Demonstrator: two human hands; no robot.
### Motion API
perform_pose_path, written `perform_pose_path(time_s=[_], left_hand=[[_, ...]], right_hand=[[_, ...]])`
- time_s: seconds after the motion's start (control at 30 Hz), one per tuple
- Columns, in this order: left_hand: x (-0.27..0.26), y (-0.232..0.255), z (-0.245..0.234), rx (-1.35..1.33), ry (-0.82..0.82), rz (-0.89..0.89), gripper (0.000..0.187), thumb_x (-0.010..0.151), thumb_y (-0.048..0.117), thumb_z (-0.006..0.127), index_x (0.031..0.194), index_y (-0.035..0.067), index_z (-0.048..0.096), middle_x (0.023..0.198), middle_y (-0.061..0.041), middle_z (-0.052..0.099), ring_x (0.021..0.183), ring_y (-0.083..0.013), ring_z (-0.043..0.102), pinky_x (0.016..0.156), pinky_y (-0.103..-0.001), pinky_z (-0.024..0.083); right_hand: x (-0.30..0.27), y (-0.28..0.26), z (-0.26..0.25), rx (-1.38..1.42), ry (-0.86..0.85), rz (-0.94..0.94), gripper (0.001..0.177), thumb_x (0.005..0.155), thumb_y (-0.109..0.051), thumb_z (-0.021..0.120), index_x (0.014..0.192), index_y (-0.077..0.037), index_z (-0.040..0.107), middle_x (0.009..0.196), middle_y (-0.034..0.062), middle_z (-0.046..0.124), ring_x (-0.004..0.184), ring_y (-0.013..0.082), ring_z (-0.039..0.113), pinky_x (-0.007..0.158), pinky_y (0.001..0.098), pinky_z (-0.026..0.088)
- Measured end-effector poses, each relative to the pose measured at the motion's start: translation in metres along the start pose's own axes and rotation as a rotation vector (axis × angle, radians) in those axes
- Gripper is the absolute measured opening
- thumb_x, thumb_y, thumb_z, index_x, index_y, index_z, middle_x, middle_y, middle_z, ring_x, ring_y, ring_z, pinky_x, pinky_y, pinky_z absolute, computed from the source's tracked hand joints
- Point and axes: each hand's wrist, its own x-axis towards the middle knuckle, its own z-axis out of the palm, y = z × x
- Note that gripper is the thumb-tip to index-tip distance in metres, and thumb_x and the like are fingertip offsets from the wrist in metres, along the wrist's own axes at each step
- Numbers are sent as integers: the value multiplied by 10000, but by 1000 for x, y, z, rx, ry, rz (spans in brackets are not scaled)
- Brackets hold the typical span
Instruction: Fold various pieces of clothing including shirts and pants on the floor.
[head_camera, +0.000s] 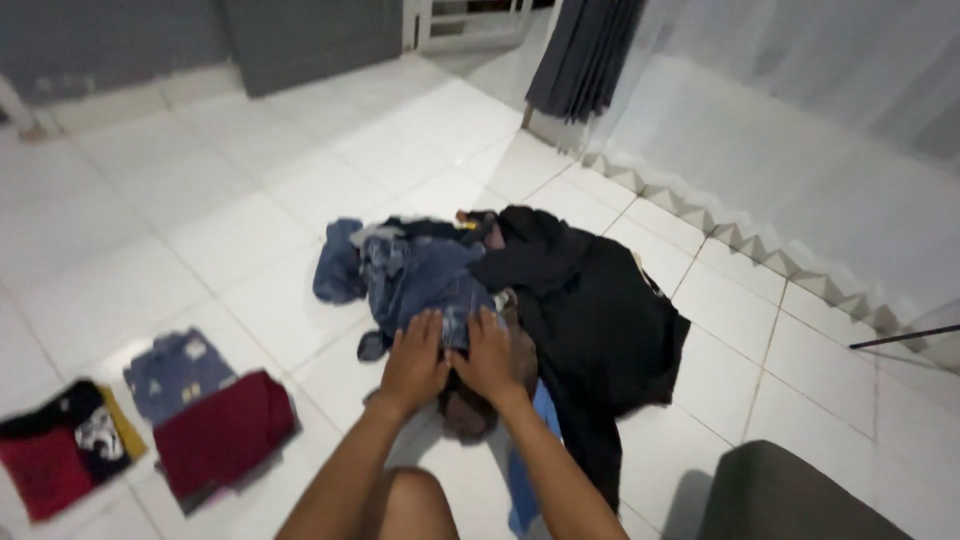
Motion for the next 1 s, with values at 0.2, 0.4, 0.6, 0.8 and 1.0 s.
perform_pose_path(time_s=[0.2, 0.4, 0.6, 0.8, 1.0], left_hand=[[-10, -24, 5, 47, -54, -89, 863, 807, 218, 748, 1517, 5, 306, 1562, -215, 365, 1446, -414, 327, 1161, -576, 271], [-21, -46, -23, 68, -103, -146, 838, 829, 233, 727, 1525, -4, 325, 1472, -204, 503, 1352, -380, 479, 1130, -478, 387], [-7, -66, -39, -117, 93, -113, 794, 846, 235, 742, 1504, -4, 365, 1477, -255, 497, 1341, -408, 491, 1122, -461, 398], [40, -51, -48, -357, 224, -122, 844, 791, 158, 762, 1484, -46, 326, 1471, -319, 420, 1282, -471, 463, 1025, -458, 418], [79, -44, -80, -439, 514, -11, 288, 878, 65, 652, 1155, 33, 724, 1221, -190, 704, 1162, -387, 656, 1006, -416, 503]], right_hand=[[20, 14, 15, -286, -253, 112, 867, 739, -291, 793, 1516, -108, 454, 1638, 194, 320, 1477, 442, 296, 1077, 596, 304], [71, 77, 54, -43, 41, 199, 225, 918, -119, 593, 1083, -67, 736, 1140, 246, 671, 1085, 458, 629, 1008, 512, 496], [108, 22, 26, 480, 317, 216, 270, 924, -134, 578, 1135, -38, 717, 1111, 239, 722, 1076, 428, 664, 921, 484, 528], [90, -105, -7, 553, 543, 53, 303, 885, -99, 606, 1151, -15, 723, 1067, 222, 723, 1033, 417, 675, 912, 452, 540], [97, -115, -58, 526, 644, 74, 265, 864, -77, 671, 1111, -10, 738, 1025, 201, 712, 981, 401, 696, 857, 430, 552]])
